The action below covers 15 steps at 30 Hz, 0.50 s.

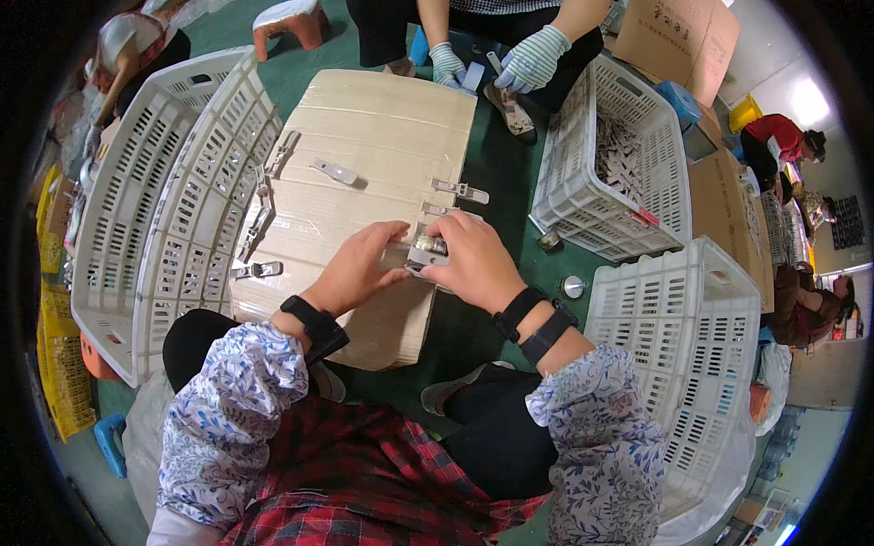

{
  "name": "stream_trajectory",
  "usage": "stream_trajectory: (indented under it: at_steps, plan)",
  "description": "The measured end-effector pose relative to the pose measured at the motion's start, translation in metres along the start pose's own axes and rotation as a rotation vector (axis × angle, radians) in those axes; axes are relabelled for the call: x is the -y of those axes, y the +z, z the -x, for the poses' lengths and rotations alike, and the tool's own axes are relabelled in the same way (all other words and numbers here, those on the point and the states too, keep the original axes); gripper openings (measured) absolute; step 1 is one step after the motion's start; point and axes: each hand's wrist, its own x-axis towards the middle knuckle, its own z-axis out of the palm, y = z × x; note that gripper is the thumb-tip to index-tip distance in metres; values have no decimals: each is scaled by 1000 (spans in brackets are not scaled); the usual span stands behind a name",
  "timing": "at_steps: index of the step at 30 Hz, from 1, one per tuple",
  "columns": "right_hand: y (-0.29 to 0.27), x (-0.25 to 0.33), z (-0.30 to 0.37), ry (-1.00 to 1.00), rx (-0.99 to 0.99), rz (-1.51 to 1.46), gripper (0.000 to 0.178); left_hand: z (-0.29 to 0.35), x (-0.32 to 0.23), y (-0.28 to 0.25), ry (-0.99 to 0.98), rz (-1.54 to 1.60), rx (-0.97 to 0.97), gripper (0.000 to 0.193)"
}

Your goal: The recorder and colleagues assemble small plastic and metal components at a manufacturing workstation.

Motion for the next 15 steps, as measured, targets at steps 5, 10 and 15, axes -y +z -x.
stream_trajectory:
  at_steps: [5,10,15]
  plan:
    - [-3,-3,-24,73,77,-110,43,5,-10,-7,96,-259,-69,69]
    - [11,4,-59,78,281,-504,29,14,20,-1,-23,-228,-188,49]
    - [-96,-144,33,344,305,-487,38,-95,-46,109,164,-6,-154,34]
